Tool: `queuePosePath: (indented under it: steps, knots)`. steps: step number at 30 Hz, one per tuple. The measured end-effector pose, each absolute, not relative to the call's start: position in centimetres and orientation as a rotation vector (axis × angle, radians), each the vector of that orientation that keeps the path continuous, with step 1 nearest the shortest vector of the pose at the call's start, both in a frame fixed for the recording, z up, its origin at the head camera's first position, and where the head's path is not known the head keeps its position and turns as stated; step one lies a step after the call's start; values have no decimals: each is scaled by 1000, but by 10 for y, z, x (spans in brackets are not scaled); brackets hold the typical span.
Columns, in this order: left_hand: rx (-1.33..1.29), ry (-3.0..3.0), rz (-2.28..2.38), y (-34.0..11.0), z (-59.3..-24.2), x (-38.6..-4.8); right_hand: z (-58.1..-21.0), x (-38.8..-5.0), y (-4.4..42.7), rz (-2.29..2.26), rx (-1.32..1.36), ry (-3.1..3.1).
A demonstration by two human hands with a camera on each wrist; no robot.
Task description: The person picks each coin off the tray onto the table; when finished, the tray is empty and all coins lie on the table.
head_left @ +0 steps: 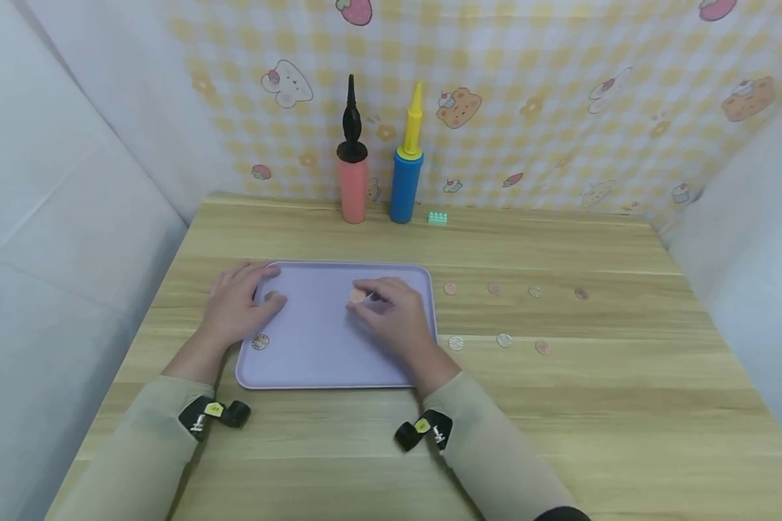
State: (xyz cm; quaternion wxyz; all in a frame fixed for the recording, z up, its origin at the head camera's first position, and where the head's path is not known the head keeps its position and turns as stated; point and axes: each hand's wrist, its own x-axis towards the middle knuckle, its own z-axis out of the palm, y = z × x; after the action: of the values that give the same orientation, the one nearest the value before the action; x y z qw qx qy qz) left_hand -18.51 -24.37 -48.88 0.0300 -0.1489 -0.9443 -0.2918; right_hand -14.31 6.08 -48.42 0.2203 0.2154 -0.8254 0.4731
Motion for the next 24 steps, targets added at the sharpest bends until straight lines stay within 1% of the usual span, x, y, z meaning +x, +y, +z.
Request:
queuePosePath:
  steps: [11,16,24]
  knots:
    - [-464,-2902,-904,-242,-486,-183,-489,-149,146,1316,269,-2256]
    - [-464,-2908,-909,-242,-484,-182,-493,-146,172,1354,223,-2229]
    - [-461,-2909,-908,-242,-486,-183,-497,-125,208,1214,234,-2302]
